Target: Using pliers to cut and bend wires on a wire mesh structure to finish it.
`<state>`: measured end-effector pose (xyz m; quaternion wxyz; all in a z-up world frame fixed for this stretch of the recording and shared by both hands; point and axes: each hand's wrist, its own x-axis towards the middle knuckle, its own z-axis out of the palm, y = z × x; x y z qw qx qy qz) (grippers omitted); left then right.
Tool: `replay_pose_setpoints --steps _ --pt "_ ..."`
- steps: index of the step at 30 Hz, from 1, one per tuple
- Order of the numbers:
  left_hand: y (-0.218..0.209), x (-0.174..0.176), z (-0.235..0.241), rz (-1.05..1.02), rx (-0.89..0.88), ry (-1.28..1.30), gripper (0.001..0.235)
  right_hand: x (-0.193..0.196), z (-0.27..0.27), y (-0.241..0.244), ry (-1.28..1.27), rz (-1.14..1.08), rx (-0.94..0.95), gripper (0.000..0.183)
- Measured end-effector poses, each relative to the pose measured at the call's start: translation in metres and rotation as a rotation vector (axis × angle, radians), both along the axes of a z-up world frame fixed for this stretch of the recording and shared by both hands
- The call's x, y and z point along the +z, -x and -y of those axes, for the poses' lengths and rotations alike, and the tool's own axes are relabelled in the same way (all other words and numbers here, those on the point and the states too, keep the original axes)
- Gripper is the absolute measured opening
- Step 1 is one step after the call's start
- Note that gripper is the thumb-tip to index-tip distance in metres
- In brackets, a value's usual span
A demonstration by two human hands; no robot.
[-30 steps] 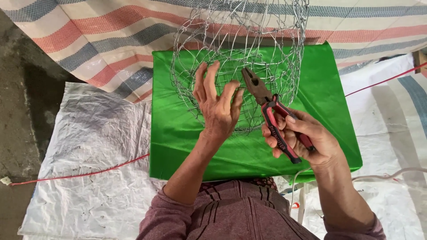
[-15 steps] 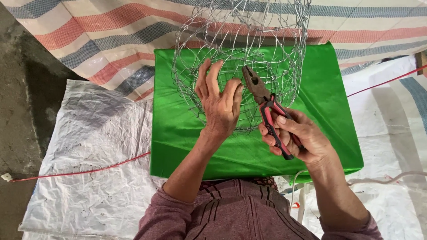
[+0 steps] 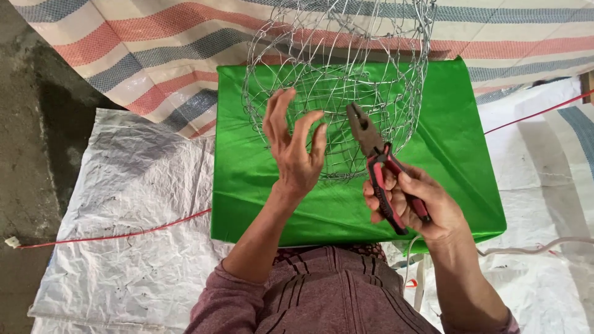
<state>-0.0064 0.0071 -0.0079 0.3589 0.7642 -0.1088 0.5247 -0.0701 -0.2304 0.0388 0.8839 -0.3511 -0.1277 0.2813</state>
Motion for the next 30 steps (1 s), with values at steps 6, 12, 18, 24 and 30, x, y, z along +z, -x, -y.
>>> replay_pose_setpoints --steps 6,12,18,24,30 --pt "0.011 0.022 -0.006 -0.025 0.033 -0.026 0.010 0.003 -0.008 0.009 0.020 -0.014 -0.005 0.027" --pt "0.005 0.024 -0.010 -0.072 0.040 -0.005 0.008 0.020 -0.032 0.013 0.073 -0.062 -0.008 0.030" --pt "0.002 0.013 -0.010 -0.128 -0.004 0.006 0.015 0.036 -0.049 0.018 0.028 -0.111 -0.031 0.031" --pt "0.004 0.015 -0.008 -0.149 0.024 -0.007 0.018 0.029 -0.052 0.016 0.037 -0.118 -0.042 0.030" --pt "-0.001 0.012 -0.004 -0.134 0.066 0.000 0.025 0.038 -0.061 0.021 0.137 -0.082 -0.117 0.028"
